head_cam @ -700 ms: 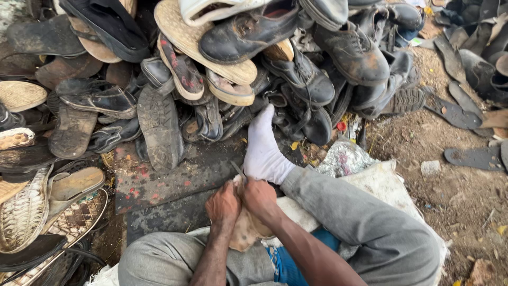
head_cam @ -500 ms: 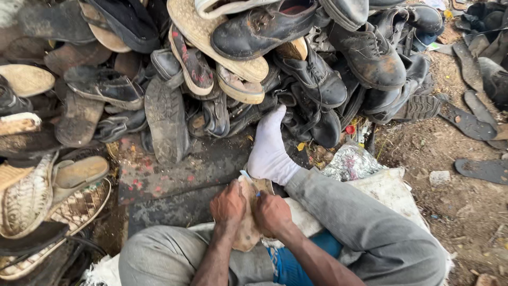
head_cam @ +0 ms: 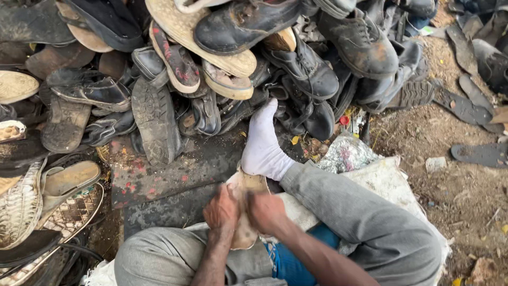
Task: The person trims and repairs shoes by hand using a small knife to cut and shape materials among a large pile of footwear at a recycling center.
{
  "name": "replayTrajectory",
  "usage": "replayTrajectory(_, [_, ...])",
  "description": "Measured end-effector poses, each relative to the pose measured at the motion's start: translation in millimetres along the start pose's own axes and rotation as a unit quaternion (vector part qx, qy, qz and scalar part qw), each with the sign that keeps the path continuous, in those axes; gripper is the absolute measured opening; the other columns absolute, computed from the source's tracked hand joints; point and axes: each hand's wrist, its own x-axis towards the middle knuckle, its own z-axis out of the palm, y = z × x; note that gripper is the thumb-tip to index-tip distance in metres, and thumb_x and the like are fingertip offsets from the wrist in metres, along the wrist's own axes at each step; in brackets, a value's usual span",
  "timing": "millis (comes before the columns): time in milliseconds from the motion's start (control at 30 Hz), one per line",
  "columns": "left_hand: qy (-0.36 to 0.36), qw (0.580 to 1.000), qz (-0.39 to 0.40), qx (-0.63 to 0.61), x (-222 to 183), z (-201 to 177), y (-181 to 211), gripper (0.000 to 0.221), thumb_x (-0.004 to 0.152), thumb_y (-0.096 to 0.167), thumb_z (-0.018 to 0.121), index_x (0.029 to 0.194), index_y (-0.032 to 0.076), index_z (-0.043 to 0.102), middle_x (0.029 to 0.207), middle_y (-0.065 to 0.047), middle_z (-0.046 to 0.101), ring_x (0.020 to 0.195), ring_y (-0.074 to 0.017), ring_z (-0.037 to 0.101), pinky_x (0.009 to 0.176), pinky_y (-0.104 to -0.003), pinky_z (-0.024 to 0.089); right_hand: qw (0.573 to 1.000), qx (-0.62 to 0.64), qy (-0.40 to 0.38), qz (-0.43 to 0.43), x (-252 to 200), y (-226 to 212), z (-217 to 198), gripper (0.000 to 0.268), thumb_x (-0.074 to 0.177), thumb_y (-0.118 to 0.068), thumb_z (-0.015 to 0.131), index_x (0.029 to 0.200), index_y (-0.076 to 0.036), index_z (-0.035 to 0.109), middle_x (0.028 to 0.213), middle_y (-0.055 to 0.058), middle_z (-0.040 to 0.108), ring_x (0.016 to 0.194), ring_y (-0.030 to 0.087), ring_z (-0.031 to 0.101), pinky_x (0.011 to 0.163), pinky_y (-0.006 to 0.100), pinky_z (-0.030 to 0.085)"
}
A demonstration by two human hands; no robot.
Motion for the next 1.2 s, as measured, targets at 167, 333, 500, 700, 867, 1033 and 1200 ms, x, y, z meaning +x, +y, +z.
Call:
replayTrajectory(167, [0.052, 0.998, 0.016, 0.008, -2, -1, -5, 0.028, 0.103, 0.039, 0.050, 0.102, 0.014, 0.062, 0.080, -0.022, 0.074, 0.075, -0.0466, 0.071, 0.067, -0.058, 0.053, 0.998, 0.005, 0.052, -0.016, 33, 2, 28, 0.024, 0.104, -0.022, 0.046, 0.104, -0.010, 0.067, 0.082, 0.020, 0.073, 0.078, 0.040, 0.072, 0.068, 0.053, 0.055])
replayTrajectory(333, [0.090, 0.995, 0.010, 0.035, -18, -23, -15, 0.020, 0.099, 0.035, 0.054, 0.100, 0.018, 0.064, 0.073, -0.021, 0.072, 0.070, -0.0457, 0.070, 0.063, -0.059, 0.053, 0.997, -0.012, -0.008, -0.080, -48, 22, 45, 0.039, 0.088, -0.023, 0.055, 0.123, -0.006, 0.063, 0.088, 0.021, 0.072, 0.074, 0.041, 0.071, 0.060, 0.055, 0.055])
replayTrajectory(500, [0.133, 0.991, 0.003, -0.012, -52, -41, -29, 0.020, 0.100, 0.034, 0.057, 0.100, 0.015, 0.063, 0.070, -0.021, 0.071, 0.064, -0.0452, 0.069, 0.059, -0.060, 0.051, 0.998, 0.054, -0.026, -0.020, -42, 4, 21, 0.028, 0.091, -0.029, 0.055, 0.109, -0.012, 0.068, 0.086, 0.020, 0.073, 0.080, 0.043, 0.071, 0.067, 0.055, 0.056])
replayTrajectory(700, [0.153, 0.987, 0.038, -0.031, -68, -54, -25, 0.020, 0.103, 0.032, 0.056, 0.104, 0.014, 0.063, 0.068, -0.018, 0.072, 0.062, -0.0420, 0.069, 0.057, -0.055, 0.052, 0.999, 0.020, -0.024, -0.013, -47, -14, -1, 0.026, 0.101, -0.032, 0.052, 0.102, -0.012, 0.069, 0.087, 0.019, 0.073, 0.082, 0.041, 0.072, 0.072, 0.055, 0.056])
replayTrajectory(867, [0.206, 0.964, 0.123, -0.116, -124, -49, -25, 0.015, 0.096, 0.021, 0.059, 0.106, 0.011, 0.064, 0.071, -0.015, 0.072, 0.059, -0.0366, 0.070, 0.054, -0.049, 0.053, 0.996, 0.012, -0.086, 0.019, -116, 7, -42, 0.022, 0.100, -0.030, 0.052, 0.107, -0.013, 0.065, 0.080, 0.019, 0.072, 0.079, 0.042, 0.070, 0.070, 0.055, 0.054])
replayTrajectory(1033, [0.249, 0.942, 0.186, -0.122, -140, -39, -23, 0.016, 0.096, 0.018, 0.063, 0.102, 0.004, 0.067, 0.074, -0.016, 0.070, 0.061, -0.0363, 0.069, 0.055, -0.047, 0.053, 0.991, -0.036, -0.127, -0.014, -63, -16, -31, 0.021, 0.086, -0.016, 0.059, 0.105, -0.014, 0.069, 0.087, 0.018, 0.072, 0.084, 0.040, 0.070, 0.071, 0.054, 0.056])
replayTrajectory(1200, [0.328, 0.911, 0.188, -0.163, -159, -25, -60, 0.016, 0.097, 0.016, 0.066, 0.097, 0.000, 0.066, 0.078, -0.018, 0.069, 0.066, -0.0391, 0.067, 0.061, -0.048, 0.053, 0.984, -0.085, -0.147, -0.049, -95, -6, -47, 0.021, 0.091, -0.020, 0.059, 0.107, -0.010, 0.069, 0.089, 0.019, 0.072, 0.084, 0.040, 0.070, 0.071, 0.053, 0.057])
